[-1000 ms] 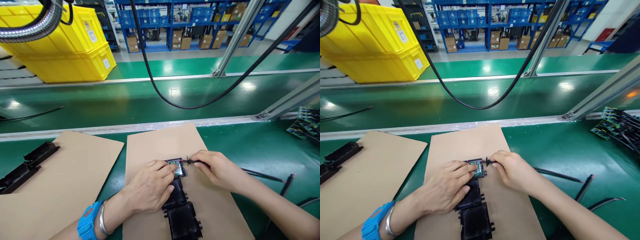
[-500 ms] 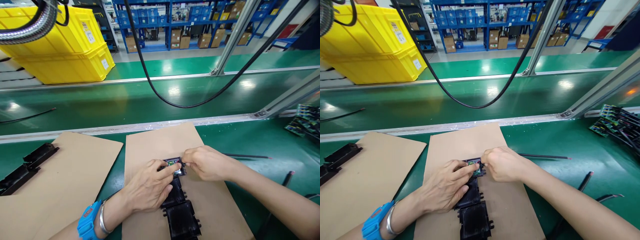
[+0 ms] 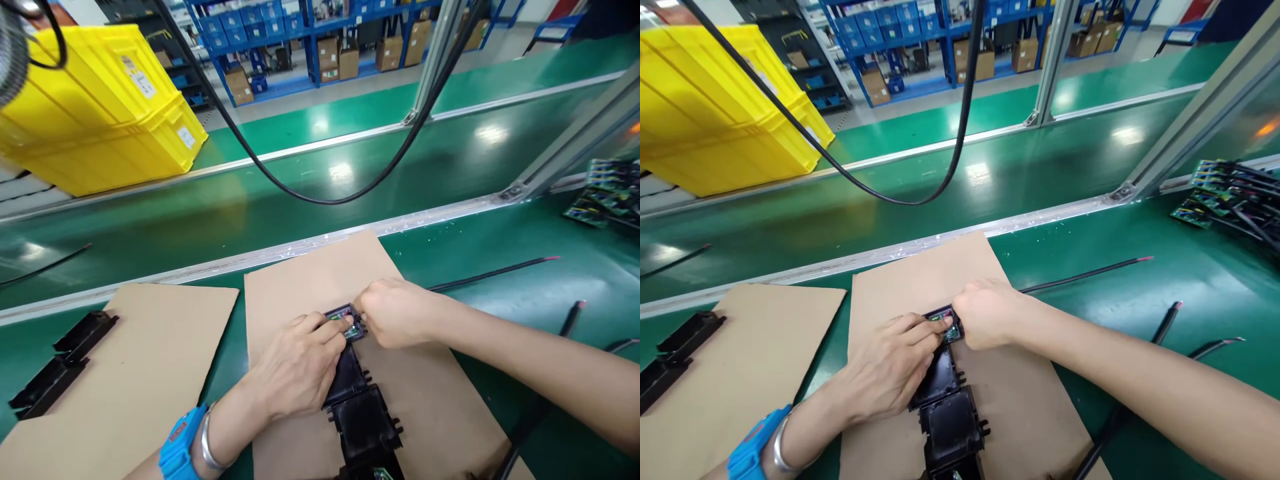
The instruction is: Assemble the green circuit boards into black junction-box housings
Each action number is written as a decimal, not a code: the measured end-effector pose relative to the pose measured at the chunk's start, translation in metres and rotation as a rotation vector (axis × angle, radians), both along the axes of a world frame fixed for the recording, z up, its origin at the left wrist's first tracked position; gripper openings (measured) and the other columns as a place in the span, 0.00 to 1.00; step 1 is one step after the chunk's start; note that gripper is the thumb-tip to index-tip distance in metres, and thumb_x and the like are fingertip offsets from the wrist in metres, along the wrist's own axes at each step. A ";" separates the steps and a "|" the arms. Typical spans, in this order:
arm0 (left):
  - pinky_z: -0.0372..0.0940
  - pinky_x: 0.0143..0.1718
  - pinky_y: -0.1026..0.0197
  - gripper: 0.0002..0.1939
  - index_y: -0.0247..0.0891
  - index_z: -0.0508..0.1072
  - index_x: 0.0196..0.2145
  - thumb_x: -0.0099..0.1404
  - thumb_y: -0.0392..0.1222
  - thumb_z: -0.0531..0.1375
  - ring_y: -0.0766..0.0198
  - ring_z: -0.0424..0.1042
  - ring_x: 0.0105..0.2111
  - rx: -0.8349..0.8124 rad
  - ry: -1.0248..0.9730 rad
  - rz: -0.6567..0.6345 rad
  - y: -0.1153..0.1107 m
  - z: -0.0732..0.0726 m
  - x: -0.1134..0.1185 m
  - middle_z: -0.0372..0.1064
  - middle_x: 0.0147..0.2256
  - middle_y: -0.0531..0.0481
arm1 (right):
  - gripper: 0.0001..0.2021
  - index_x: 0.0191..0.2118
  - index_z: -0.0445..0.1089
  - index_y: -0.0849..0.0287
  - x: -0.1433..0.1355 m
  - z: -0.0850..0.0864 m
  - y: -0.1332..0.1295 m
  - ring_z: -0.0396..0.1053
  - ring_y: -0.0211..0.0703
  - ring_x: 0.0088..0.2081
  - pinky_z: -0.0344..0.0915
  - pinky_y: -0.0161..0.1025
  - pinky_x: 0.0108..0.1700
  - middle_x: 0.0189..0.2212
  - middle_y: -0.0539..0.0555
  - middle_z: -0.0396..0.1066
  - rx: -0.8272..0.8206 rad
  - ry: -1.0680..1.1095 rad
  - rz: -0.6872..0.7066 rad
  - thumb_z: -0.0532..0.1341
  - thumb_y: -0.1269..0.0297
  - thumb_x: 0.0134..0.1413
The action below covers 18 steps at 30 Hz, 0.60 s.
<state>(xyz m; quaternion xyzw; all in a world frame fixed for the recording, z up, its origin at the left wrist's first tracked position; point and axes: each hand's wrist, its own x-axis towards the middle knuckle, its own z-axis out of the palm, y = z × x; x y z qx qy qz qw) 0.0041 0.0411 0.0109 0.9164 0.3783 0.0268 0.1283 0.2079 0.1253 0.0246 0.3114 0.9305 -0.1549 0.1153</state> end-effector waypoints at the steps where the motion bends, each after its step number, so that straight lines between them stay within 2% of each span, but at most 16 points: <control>1: 0.67 0.47 0.50 0.13 0.36 0.69 0.47 0.67 0.34 0.50 0.55 0.69 0.43 -0.007 -0.018 0.003 0.000 0.001 -0.002 0.65 0.58 0.45 | 0.07 0.34 0.73 0.62 0.004 -0.003 -0.002 0.71 0.47 0.30 0.57 0.39 0.29 0.31 0.59 0.75 0.017 0.055 0.001 0.58 0.71 0.50; 5: 0.65 0.51 0.50 0.23 0.36 0.59 0.59 0.66 0.32 0.50 0.54 0.67 0.51 0.024 -0.090 0.044 -0.002 0.004 -0.006 0.60 0.62 0.42 | 0.08 0.40 0.71 0.61 0.022 -0.021 -0.011 0.69 0.44 0.35 0.60 0.38 0.35 0.35 0.56 0.72 0.154 0.294 0.048 0.56 0.72 0.56; 11: 0.68 0.47 0.50 0.30 0.32 0.53 0.63 0.63 0.29 0.49 0.54 0.68 0.44 0.038 -0.050 0.030 -0.006 -0.004 0.002 0.67 0.55 0.39 | 0.13 0.38 0.71 0.64 0.029 -0.046 -0.014 0.62 0.43 0.32 0.56 0.39 0.32 0.29 0.56 0.68 0.419 0.465 0.177 0.49 0.78 0.60; 15: 0.70 0.41 0.50 0.32 0.28 0.51 0.63 0.61 0.28 0.48 0.54 0.68 0.37 0.058 -0.034 0.105 -0.007 -0.008 0.010 0.71 0.45 0.37 | 0.14 0.35 0.70 0.63 0.029 -0.055 -0.015 0.59 0.44 0.31 0.55 0.40 0.32 0.28 0.56 0.66 0.466 0.473 0.183 0.48 0.76 0.61; 18: 0.69 0.40 0.49 0.32 0.25 0.52 0.62 0.59 0.28 0.49 0.53 0.68 0.37 0.089 -0.025 0.128 -0.006 -0.009 0.014 0.70 0.46 0.34 | 0.14 0.34 0.70 0.63 0.029 -0.061 -0.015 0.58 0.44 0.31 0.55 0.40 0.33 0.28 0.56 0.66 0.471 0.498 0.150 0.48 0.77 0.60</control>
